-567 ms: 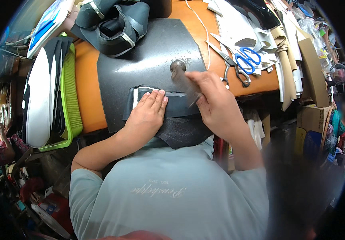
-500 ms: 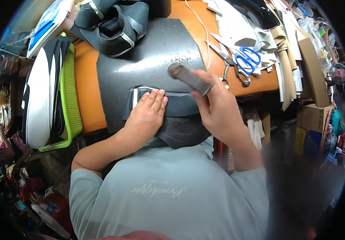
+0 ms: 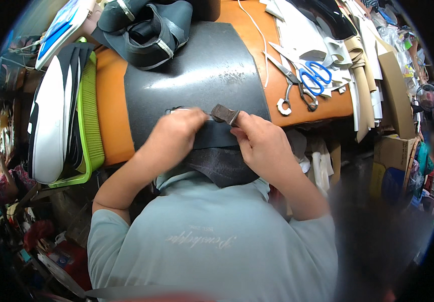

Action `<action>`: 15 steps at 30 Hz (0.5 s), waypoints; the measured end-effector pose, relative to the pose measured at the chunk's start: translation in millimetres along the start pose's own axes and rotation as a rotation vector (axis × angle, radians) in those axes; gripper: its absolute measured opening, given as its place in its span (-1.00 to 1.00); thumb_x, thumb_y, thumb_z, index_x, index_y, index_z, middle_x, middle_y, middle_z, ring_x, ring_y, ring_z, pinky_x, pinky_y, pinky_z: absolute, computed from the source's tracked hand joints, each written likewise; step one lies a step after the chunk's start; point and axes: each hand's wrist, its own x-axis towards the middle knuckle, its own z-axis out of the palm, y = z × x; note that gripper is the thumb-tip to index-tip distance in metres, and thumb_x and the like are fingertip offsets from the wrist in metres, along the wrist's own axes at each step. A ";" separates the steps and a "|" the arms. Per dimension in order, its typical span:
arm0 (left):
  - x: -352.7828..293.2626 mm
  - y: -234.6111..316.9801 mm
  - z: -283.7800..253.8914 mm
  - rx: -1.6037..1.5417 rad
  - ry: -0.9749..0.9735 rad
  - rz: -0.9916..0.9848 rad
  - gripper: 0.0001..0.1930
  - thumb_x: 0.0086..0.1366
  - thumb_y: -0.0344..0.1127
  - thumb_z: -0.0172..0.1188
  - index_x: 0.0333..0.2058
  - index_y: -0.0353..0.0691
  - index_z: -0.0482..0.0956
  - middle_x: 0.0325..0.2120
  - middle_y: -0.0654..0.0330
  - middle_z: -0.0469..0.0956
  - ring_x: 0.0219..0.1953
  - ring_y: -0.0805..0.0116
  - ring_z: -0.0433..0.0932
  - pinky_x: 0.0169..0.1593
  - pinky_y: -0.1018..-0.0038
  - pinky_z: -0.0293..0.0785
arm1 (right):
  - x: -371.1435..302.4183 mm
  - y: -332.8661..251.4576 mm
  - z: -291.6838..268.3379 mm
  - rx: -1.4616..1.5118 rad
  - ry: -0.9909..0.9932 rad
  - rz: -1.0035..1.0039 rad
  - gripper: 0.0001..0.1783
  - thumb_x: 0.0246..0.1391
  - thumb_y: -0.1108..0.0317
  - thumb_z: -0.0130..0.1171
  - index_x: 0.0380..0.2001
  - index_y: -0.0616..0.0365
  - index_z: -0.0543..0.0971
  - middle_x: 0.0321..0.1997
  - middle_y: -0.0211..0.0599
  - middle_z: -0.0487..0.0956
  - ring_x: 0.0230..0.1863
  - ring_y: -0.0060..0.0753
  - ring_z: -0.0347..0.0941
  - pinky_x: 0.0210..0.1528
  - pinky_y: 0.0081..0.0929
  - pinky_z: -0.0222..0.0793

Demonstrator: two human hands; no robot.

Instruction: The person hand-sews a black shoe upper using a needle and white thread, pulling the thread through the material and securing it. They then use a hammer to tap along the stitched seam to flatten and set it. The person flips the shoe part over to inspect the seam and continues hammering the edges.

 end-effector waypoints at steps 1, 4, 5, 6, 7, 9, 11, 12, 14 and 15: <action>5.8 -4.3 -4.3 -0.096 0.269 0.017 -0.63 0.11 -0.61 0.29 -0.06 -0.30 0.67 -0.10 0.03 0.64 -0.03 -0.01 0.63 0.01 0.18 0.61 | 0.7 0.6 0.9 -0.022 -0.006 -0.002 -0.85 0.22 0.48 0.23 -0.18 0.20 0.49 -0.32 -0.07 0.58 -0.23 0.10 0.57 -0.20 -0.04 0.45; 19.8 -17.9 -16.5 -0.020 0.223 0.008 -0.68 0.13 -0.57 0.31 -0.10 -0.26 0.71 -0.17 0.07 0.66 -0.05 0.03 0.63 0.05 0.19 0.58 | 1.0 1.9 0.7 -0.076 -0.023 -0.007 -0.84 0.22 0.49 0.23 -0.16 0.19 0.50 -0.32 -0.08 0.58 -0.22 0.10 0.57 -0.20 -0.04 0.45; 23.0 -20.8 -18.6 -0.010 0.154 0.030 -0.70 0.13 -0.56 0.32 -0.12 -0.25 0.73 -0.19 0.09 0.66 -0.07 0.03 0.63 0.05 0.19 0.58 | 0.3 1.9 0.4 -0.076 -0.027 -0.002 -0.84 0.22 0.49 0.23 -0.16 0.19 0.50 -0.32 -0.09 0.58 -0.22 0.09 0.57 -0.20 -0.05 0.45; 25.2 -22.8 -19.8 -0.004 0.066 0.036 -0.72 0.13 -0.55 0.33 -0.14 -0.24 0.74 -0.21 0.10 0.67 -0.08 0.03 0.63 0.05 0.19 0.57 | -0.5 1.7 0.3 -0.076 -0.030 0.004 -0.84 0.22 0.49 0.23 -0.15 0.19 0.51 -0.32 -0.09 0.58 -0.22 0.09 0.57 -0.20 -0.05 0.45; 26.2 -24.1 -20.1 0.012 0.051 0.041 -0.73 0.13 -0.54 0.33 -0.16 -0.24 0.75 -0.22 0.12 0.67 -0.09 0.04 0.63 0.05 0.19 0.57 | -1.4 1.4 0.1 -0.063 -0.029 0.005 -0.83 0.22 0.49 0.24 -0.13 0.18 0.52 -0.31 -0.10 0.59 -0.22 0.08 0.58 -0.20 -0.05 0.46; 26.9 -26.8 -20.0 0.032 0.012 0.037 -0.75 0.13 -0.52 0.35 -0.18 -0.23 0.77 -0.26 0.14 0.67 -0.10 0.06 0.62 0.06 0.19 0.56 | -2.5 0.7 0.5 -0.038 -0.026 0.010 -0.80 0.21 0.49 0.24 -0.10 0.17 0.54 -0.31 -0.11 0.59 -0.22 0.07 0.58 -0.20 -0.06 0.46; 26.1 -29.0 -18.3 0.013 0.034 0.069 -0.78 0.13 -0.52 0.34 -0.21 -0.24 0.77 -0.31 0.15 0.66 -0.11 0.09 0.61 0.02 0.21 0.57 | -2.6 0.3 1.2 -0.029 -0.015 0.003 -0.76 0.21 0.49 0.24 -0.06 0.15 0.55 -0.31 -0.12 0.59 -0.22 0.06 0.58 -0.20 -0.07 0.46; 25.1 -30.1 -17.4 0.000 0.059 0.093 -0.79 0.14 -0.52 0.33 -0.22 -0.24 0.78 -0.33 0.16 0.66 -0.12 0.10 0.60 0.00 0.21 0.58 | -2.5 0.3 1.1 -0.028 -0.013 -0.003 -0.74 0.20 0.50 0.25 -0.03 0.15 0.56 -0.31 -0.13 0.60 -0.22 0.05 0.58 -0.20 -0.07 0.46; 19.3 -29.7 -14.2 0.054 0.061 0.117 -0.80 0.18 -0.50 0.31 -0.20 -0.26 0.77 -0.30 0.15 0.65 -0.11 0.13 0.59 -0.03 0.23 0.60 | -2.3 0.0 0.4 -0.032 -0.015 0.001 -0.71 0.20 0.51 0.25 0.00 0.13 0.57 -0.30 -0.14 0.61 -0.22 0.04 0.58 -0.20 -0.09 0.47; 15.5 -28.2 -11.9 0.081 0.058 0.119 -0.81 0.20 -0.49 0.30 -0.19 -0.27 0.76 -0.28 0.15 0.65 -0.10 0.14 0.59 -0.05 0.24 0.60 | -2.2 -0.4 -0.1 -0.040 -0.026 0.008 -0.69 0.19 0.51 0.25 0.01 0.13 0.58 -0.29 -0.14 0.61 -0.22 0.04 0.59 -0.20 -0.10 0.47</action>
